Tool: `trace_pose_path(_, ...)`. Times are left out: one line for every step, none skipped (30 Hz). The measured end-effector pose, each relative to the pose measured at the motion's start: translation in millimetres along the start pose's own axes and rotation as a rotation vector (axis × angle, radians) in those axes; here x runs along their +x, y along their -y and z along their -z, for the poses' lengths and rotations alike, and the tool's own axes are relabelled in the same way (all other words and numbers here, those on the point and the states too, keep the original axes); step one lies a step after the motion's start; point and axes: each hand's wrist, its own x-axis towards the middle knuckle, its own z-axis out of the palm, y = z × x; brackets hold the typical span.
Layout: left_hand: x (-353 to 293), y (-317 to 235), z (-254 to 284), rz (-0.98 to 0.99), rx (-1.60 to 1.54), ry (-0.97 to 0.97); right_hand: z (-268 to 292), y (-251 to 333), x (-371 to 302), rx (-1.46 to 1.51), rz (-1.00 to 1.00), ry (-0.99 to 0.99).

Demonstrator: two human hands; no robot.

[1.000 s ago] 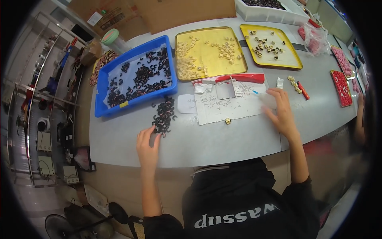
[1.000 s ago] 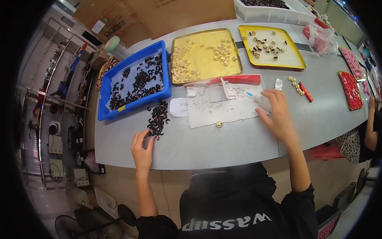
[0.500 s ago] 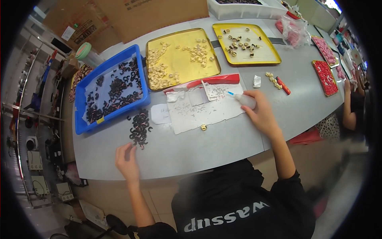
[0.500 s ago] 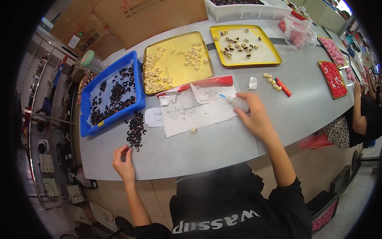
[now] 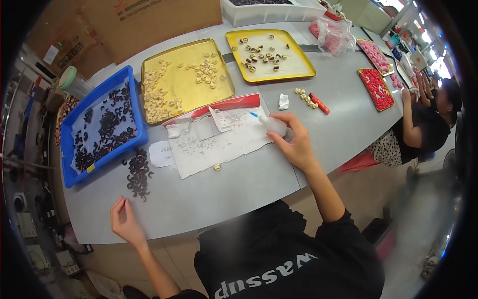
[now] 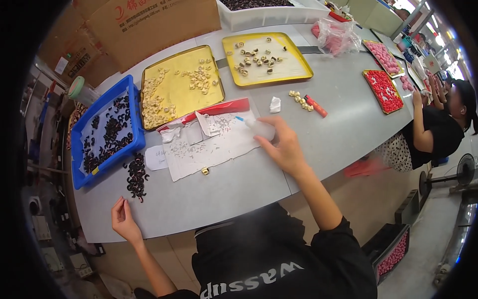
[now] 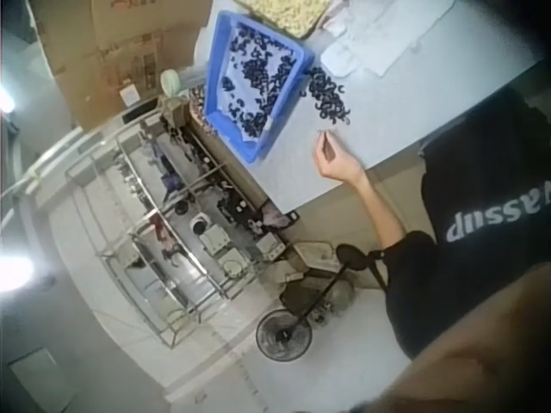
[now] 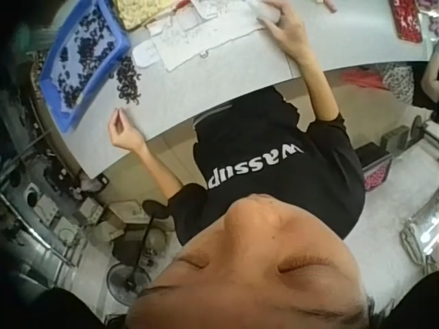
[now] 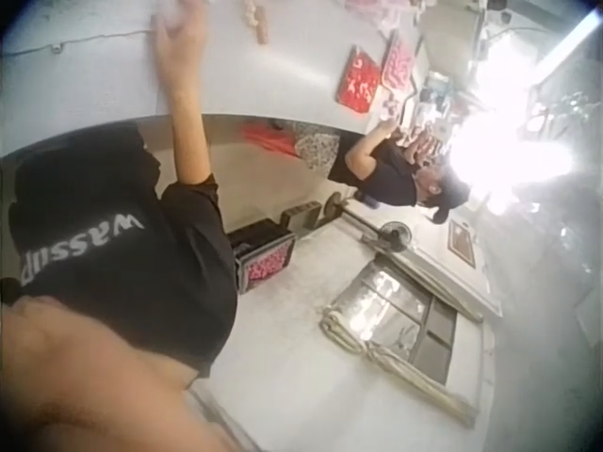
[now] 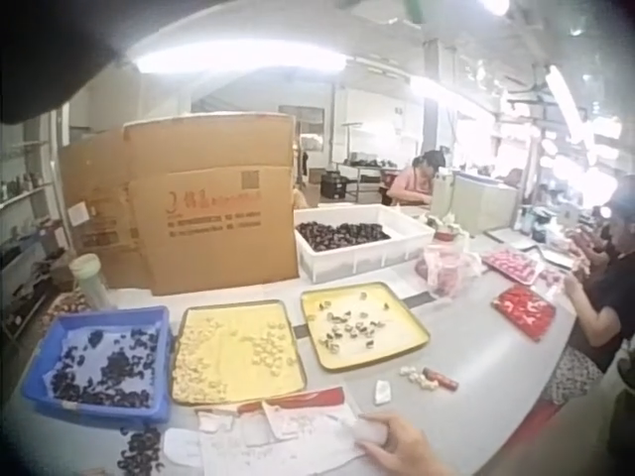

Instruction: Gluing small plastic components together to assemble toy parts in a factory setting.

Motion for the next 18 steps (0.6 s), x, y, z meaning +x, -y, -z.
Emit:
trace_pose_path(1,-2,0,0.001,0.002,-0.002,-1,0,0,0.002,0.001,0.002)
trace_pose_path(1,-6,-1,0.016,-0.085,-0.015,-1,0,1,0.099,0.002,-0.012)
trace_pose_path(2,-12,-2,0.032,-0.172,-0.031,-1,-1,2,0.197,0.005,-0.022)
trace_pose_path(3,-18,-3,0.033,-0.166,-0.040,-1,-3,3,0.204,0.010,-0.015)
trace_pose_path(6,-24,-6,0.011,-0.224,-0.013,-1,-5,5,0.306,-0.005,-0.039)
trace_pose_path(9,-32,-10,-0.012,-0.281,0.015,-1,-6,6,0.408,-0.021,-0.063)
trace_pose_path(10,-43,-16,-0.008,-0.272,0.003,0,-2,11,0.461,-0.005,-0.053)
trace_pose_path(11,-57,-25,-0.009,-0.408,0.100,0,3,17,0.470,-0.001,-0.042)
trace_pose_path(11,-69,-36,-0.010,-0.544,0.199,0,8,24,0.550,-0.042,-0.012)
trace_pose_path(13,-77,-46,-0.071,-0.569,0.302,1,14,32,0.627,-0.083,0.018)
trace_pose_path(13,-85,-57,-0.132,-0.594,0.406,-1,24,40,0.631,-0.074,0.039)
trace_pose_path(11,-96,-75,-0.023,-0.702,0.523,-3,29,46,0.626,-0.081,0.036)
trace_pose_path(8,-111,-85,0.086,-0.800,0.622,-7,38,54,0.730,-0.125,0.063)
trace_pose_path(4,-123,-96,0.175,-0.852,0.703,-12,45,59,0.831,-0.170,0.087)
trace_pose_path(0,-132,-105,0.267,-0.901,0.782,-19,48,64,0.905,-0.176,0.130)
trace_pose_path(-2,-137,-115,0.245,-0.920,0.849,-26,48,67,0.906,-0.179,0.133)
trace_pose_path(-4,-139,-123,0.224,-0.937,0.917,-34,47,70,1.009,-0.220,0.153)
trace_pose_path(-7,-142,-128,0.231,-0.936,0.920,-40,44,72,1.111,-0.264,0.167)
